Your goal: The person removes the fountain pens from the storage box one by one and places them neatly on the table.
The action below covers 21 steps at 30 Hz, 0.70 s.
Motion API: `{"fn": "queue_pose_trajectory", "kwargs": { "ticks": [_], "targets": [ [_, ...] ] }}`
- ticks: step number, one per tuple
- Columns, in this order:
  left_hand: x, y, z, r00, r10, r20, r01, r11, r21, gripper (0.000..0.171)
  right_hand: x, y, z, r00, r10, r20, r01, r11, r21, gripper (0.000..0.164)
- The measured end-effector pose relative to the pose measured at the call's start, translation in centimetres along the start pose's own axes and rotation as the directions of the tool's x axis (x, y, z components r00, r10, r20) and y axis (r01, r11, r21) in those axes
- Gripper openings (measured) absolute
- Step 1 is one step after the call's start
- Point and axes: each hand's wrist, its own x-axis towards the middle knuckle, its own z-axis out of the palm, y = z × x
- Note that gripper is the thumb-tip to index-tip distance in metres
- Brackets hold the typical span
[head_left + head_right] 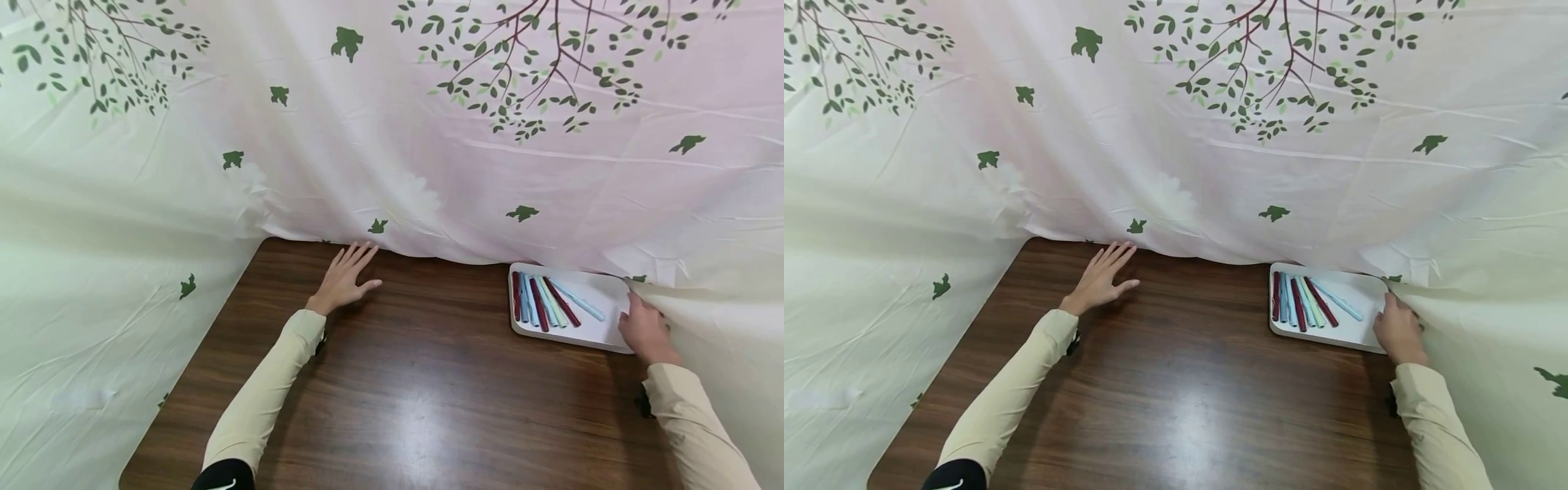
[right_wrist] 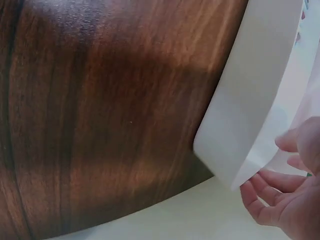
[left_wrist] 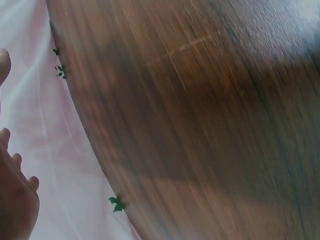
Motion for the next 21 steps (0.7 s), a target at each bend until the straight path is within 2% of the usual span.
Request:
{"fn": "queue_pose_trajectory", "kwargs": {
  "ticks": [5, 11, 15, 21],
  "targets": [
    [0.3, 0.5, 0.2, 1.0, 0.015, -0.002, -0.015, 1.0, -0.007, 0.081, -0.2, 0.0, 0.5, 1.0, 0.025, -0.012, -0.025, 0.999, 0.04, 0.05],
    [0.5, 0.8, 0.4, 0.999, 0.038, -0.006, -0.038, 0.999, -0.012, 0.08, -0.2, 0.1, 1.4, 0.998, -0.006, -0.057, 0.01, 0.998, 0.068, 0.036],
    [0.6, 0.9, 0.6, 0.999, 0.048, -0.012, -0.048, 0.999, -0.005, 0.079, -0.1, 0.7, 1.6, 0.998, -0.027, -0.064, 0.033, 0.995, 0.094, 0.036],
    [0.8, 1.3, 0.7, 0.998, 0.058, -0.005, -0.058, 0.998, 0.002, 0.077, -0.2, 1.6, 1.1, 0.994, 0.084, -0.065, -0.069, 0.976, 0.206, 0.044]
  ]
}}
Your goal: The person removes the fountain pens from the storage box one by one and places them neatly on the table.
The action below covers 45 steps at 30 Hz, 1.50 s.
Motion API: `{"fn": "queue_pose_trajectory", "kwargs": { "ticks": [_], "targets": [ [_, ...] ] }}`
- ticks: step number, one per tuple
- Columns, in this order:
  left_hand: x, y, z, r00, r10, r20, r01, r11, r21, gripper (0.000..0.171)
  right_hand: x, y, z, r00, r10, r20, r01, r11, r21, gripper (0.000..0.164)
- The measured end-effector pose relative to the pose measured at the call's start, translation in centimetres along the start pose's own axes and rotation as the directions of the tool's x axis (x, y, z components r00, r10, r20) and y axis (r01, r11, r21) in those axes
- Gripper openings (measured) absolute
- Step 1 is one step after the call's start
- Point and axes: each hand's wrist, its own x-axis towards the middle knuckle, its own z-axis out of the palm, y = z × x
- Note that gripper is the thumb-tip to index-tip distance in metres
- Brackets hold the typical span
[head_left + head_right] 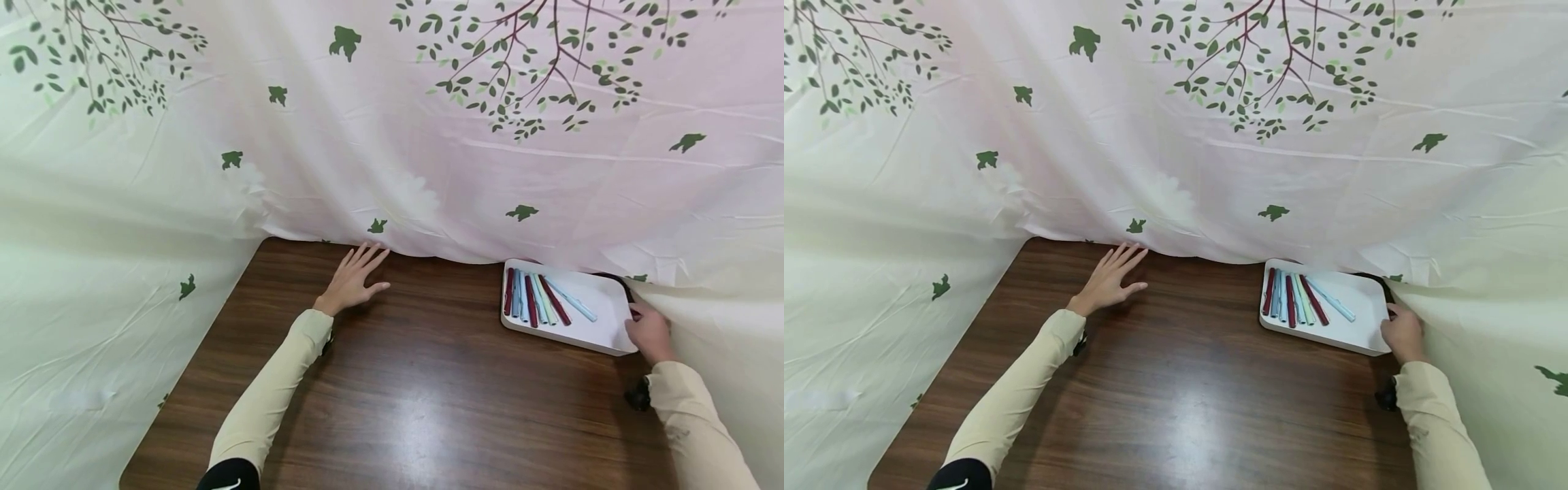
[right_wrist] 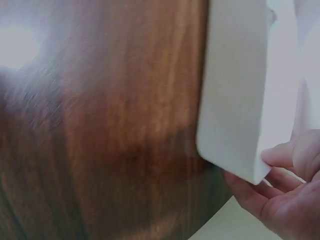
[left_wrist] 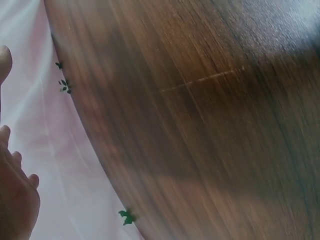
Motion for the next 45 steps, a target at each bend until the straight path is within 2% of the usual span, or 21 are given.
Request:
{"fn": "queue_pose_trajectory", "kwargs": {
  "ticks": [3, 11, 19, 29, 35, 39, 45],
  "targets": [
    [0.2, 0.4, 0.1, 1.0, 0.007, 0.006, -0.007, 1.0, -0.011, 0.077, -0.1, -0.1, -0.4, 1.0, 0.025, 0.015, -0.026, 0.999, 0.021, 0.045],
    [0.4, 1.0, 0.3, 1.0, 0.017, 0.014, -0.017, 1.0, -0.022, 0.078, -0.3, -0.6, -0.3, 0.999, 0.008, 0.037, -0.012, 0.994, 0.111, 0.044],
    [0.8, 1.5, 0.6, 0.999, 0.032, 0.02, -0.032, 0.999, 0.0, 0.077, -0.1, -0.7, 0.0, 0.998, 0.027, 0.053, -0.034, 0.988, 0.147, 0.045],
    [1.0, 2.3, 1.0, 0.998, 0.038, 0.046, -0.037, 0.999, -0.022, 0.077, 0.1, -0.9, 0.2, 0.996, 0.038, 0.076, -0.05, 0.984, 0.169, 0.045],
    [1.2, 2.7, 1.3, 0.998, 0.041, 0.038, -0.04, 0.999, -0.033, 0.076, 0.1, -1.1, 0.5, 0.998, -0.024, 0.058, 0.01, 0.972, 0.235, 0.042],
    [1.4, 3.1, 1.6, 0.998, 0.045, 0.042, -0.042, 0.998, -0.052, 0.076, 0.2, -1.3, 0.8, 0.996, -0.058, 0.061, 0.042, 0.97, 0.241, 0.041],
    [1.7, 3.8, 2.0, 0.996, 0.064, 0.054, -0.061, 0.996, -0.059, 0.076, 0.4, -1.4, 1.0, 0.995, -0.041, 0.087, 0.021, 0.975, 0.22, 0.043]
  ]
}}
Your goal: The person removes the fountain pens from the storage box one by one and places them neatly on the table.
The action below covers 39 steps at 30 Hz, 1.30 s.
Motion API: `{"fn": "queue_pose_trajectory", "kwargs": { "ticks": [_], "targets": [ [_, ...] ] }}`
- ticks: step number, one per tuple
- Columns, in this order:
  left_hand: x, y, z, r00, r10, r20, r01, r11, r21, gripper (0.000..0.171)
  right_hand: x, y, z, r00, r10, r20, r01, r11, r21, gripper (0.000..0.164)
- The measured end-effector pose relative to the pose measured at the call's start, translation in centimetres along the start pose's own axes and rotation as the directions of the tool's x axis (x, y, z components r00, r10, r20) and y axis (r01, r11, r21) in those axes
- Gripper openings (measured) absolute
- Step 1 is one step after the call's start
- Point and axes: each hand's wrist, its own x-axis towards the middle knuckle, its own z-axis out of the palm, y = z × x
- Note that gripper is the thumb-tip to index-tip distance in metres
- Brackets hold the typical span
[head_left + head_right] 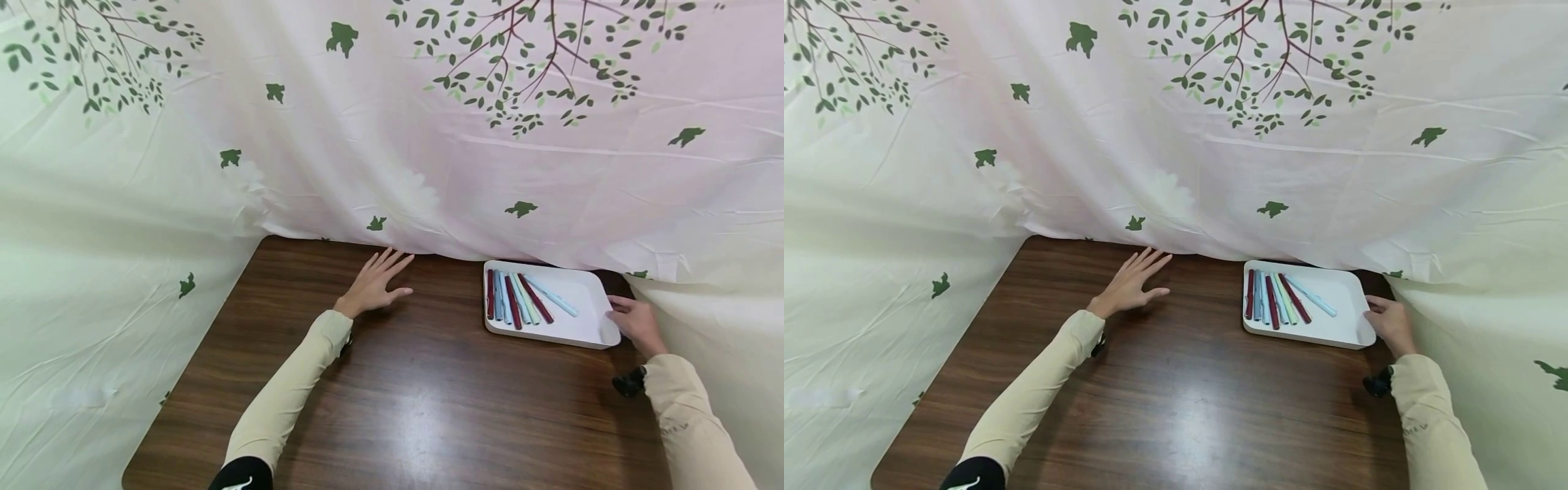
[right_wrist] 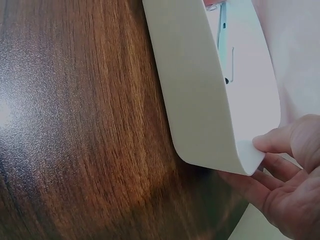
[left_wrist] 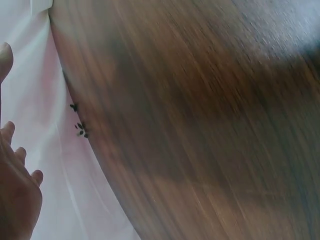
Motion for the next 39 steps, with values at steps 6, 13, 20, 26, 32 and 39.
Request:
{"fn": "queue_pose_trajectory", "kwargs": {
  "ticks": [6, 13, 20, 26, 32, 39],
  "targets": [
    [-0.1, 0.3, 0.5, 1.0, -0.003, 0.007, 0.004, 1.0, -0.023, 0.076, -0.1, -0.2, -0.3, 0.997, 0.026, 0.068, -0.03, 0.998, 0.046, 0.046],
    [0.0, 0.6, 1.2, 1.0, 0.01, 0.02, -0.01, 1.0, -0.024, 0.077, -0.1, -0.3, -0.4, 0.995, 0.041, 0.088, -0.045, 0.998, 0.05, 0.046],
    [0.5, 1.4, 1.1, 0.999, 0.021, 0.035, -0.02, 0.999, -0.028, 0.077, -0.1, -0.4, -0.1, 0.994, 0.045, 0.097, -0.05, 0.997, 0.051, 0.047],
    [1.0, 1.9, 1.1, 0.999, 0.038, 0.029, -0.037, 0.999, -0.026, 0.076, 0.0, -0.6, 0.0, 0.997, 0.017, 0.081, -0.02, 0.999, 0.039, 0.046],
    [1.2, 2.4, 1.2, 0.996, 0.072, 0.044, -0.072, 0.997, 0.011, 0.076, 0.1, -0.8, 0.0, 0.997, -0.003, 0.082, 0.0, 0.999, 0.04, 0.046],
    [1.5, 2.9, 1.4, 0.995, 0.084, 0.047, -0.084, 0.996, -0.002, 0.076, 0.3, -0.8, 0.2, 0.996, 0.014, 0.094, -0.015, 1.0, 0.017, 0.046]
  ]
}}
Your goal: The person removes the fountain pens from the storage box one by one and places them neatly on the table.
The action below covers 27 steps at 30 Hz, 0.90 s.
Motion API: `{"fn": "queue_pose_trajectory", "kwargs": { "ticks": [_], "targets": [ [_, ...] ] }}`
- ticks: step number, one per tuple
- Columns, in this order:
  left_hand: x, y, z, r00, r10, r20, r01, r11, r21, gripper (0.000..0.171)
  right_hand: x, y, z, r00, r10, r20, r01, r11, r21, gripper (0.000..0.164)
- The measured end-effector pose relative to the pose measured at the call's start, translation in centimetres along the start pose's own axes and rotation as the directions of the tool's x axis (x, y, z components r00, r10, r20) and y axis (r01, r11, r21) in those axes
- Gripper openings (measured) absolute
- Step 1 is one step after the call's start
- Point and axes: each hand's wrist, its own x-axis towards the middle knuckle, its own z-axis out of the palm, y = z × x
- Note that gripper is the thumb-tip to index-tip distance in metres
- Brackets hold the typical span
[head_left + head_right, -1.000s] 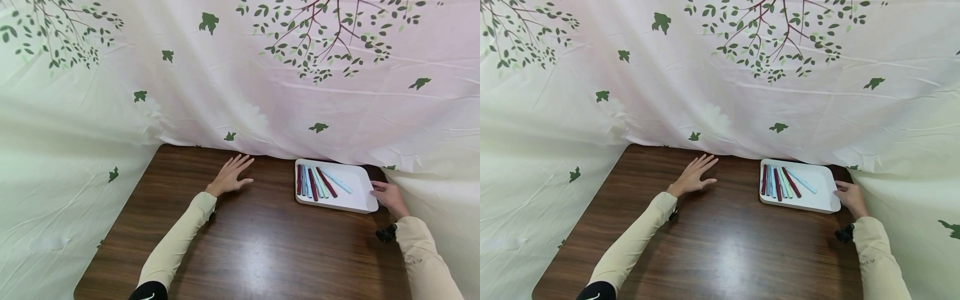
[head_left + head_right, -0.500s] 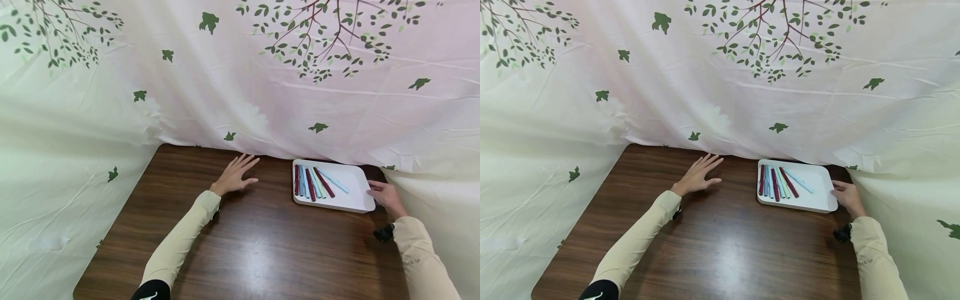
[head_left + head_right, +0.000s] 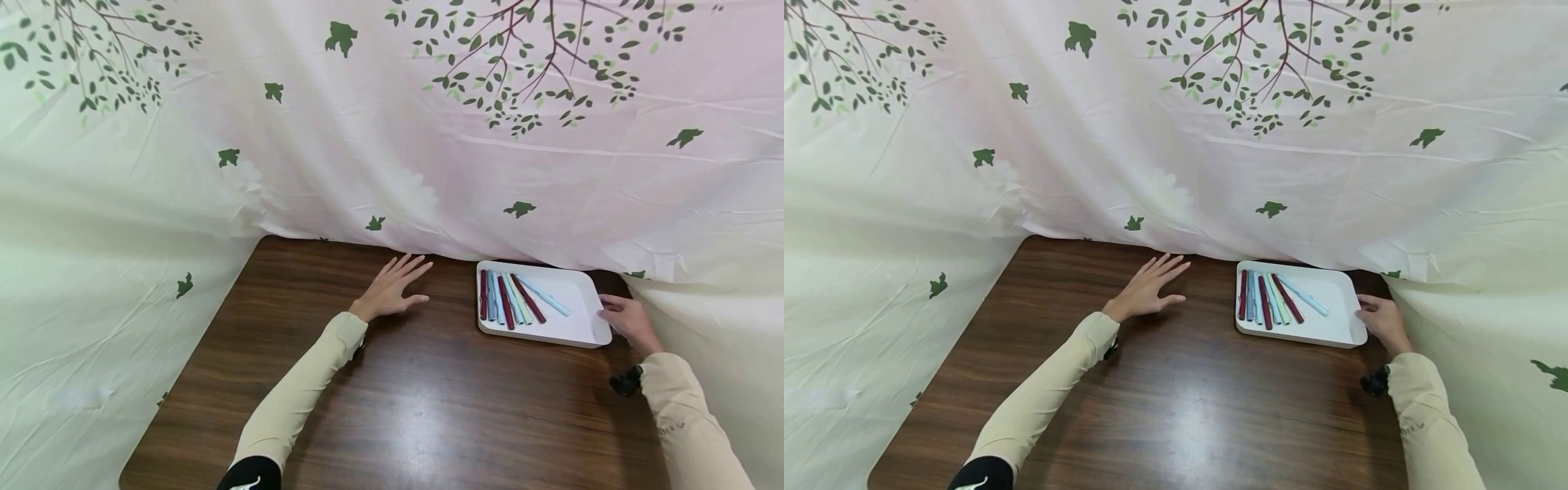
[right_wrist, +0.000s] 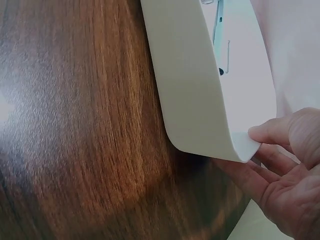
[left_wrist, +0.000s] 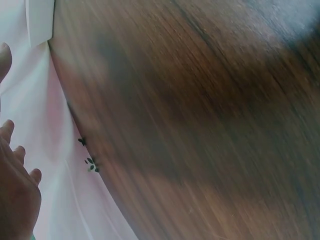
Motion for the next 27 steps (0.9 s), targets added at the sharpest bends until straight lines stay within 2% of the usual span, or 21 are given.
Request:
{"fn": "queue_pose_trajectory", "kwargs": {
  "ticks": [5, 8, 12, 21, 27],
  "targets": [
    [0.2, 0.1, 0.2, 1.0, 0.001, -0.002, -0.001, 1.0, 0.003, 0.076, 0.3, -0.2, -0.1, 0.997, 0.025, 0.073, -0.026, 1.0, 0.008, 0.052],
    [0.3, 0.1, 0.3, 1.0, -0.002, -0.002, 0.002, 1.0, 0.003, 0.076, 0.6, -0.3, -0.3, 0.987, 0.057, 0.151, -0.062, 0.998, 0.026, 0.057],
    [0.4, 0.3, 0.5, 1.0, -0.011, -0.001, 0.011, 1.0, -0.003, 0.076, 1.0, -0.3, -0.5, 0.973, 0.085, 0.215, -0.091, 0.996, 0.019, 0.061],
    [1.1, 1.3, 1.0, 1.0, -0.017, -0.017, 0.017, 1.0, -0.018, 0.078, 1.0, -0.7, -0.6, 0.965, 0.074, 0.252, -0.088, 0.995, 0.045, 0.06],
    [1.3, 1.7, 1.2, 1.0, -0.018, -0.01, 0.018, 0.999, -0.034, 0.079, 1.1, -1.1, -0.4, 0.957, 0.135, 0.258, -0.146, 0.989, 0.025, 0.063]
  ]
}}
